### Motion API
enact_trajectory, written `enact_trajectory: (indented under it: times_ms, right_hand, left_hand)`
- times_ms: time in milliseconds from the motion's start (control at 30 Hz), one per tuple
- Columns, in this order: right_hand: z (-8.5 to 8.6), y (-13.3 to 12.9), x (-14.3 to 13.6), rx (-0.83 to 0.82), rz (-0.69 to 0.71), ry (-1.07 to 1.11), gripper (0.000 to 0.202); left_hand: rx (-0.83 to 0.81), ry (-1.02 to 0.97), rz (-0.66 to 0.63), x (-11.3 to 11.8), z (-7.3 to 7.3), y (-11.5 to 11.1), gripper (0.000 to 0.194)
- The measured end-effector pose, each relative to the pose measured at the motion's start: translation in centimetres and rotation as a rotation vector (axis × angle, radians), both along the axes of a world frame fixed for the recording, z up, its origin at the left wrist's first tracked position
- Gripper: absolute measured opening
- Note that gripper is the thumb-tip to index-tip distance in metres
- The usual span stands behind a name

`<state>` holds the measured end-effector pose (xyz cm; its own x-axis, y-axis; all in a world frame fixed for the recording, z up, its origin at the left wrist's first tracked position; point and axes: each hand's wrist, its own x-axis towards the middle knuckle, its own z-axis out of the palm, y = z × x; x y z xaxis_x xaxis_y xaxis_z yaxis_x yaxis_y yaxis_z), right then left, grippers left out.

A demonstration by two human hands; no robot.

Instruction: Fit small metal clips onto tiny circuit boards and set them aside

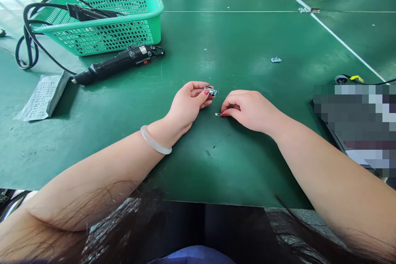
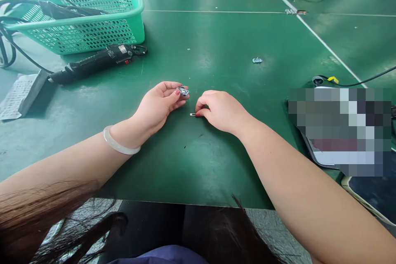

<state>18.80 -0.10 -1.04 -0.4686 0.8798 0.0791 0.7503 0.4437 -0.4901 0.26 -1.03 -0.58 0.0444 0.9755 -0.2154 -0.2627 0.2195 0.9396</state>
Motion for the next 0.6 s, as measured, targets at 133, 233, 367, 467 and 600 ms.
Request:
enact_trajectory:
  times_ms: [133,233,367,467,600]
  right_hand:
    - [0.08,0.06,0.19,0.001,-0.002,0.016,0.014]
    - [0.17,0.1,0.3,0.011,-0.028,0.032,0.015]
    - [0.37,-0.11,0.3,0.081,-0.097,0.116,0.016]
    - [0.59,-0.45,0.14,0.104,-0.178,0.198,0.013]
    - [0.75,-0.87,-0.28,0.087,-0.248,0.307,0.01]
  left_hand:
    - [-0.003,0.011,-0.005,-0.01,0.08,-0.04,0.009]
    - [0.012,0.019,-0.014,-0.06,-0.03,-0.07,0.008]
    - [0.055,0.057,-0.066,-0.04,-0.25,-0.15,0.009]
    - [0.083,0.088,-0.125,0.02,-0.35,-0.22,0.01]
    - [0.104,0.118,-0.157,0.05,-0.35,-0.28,0.009]
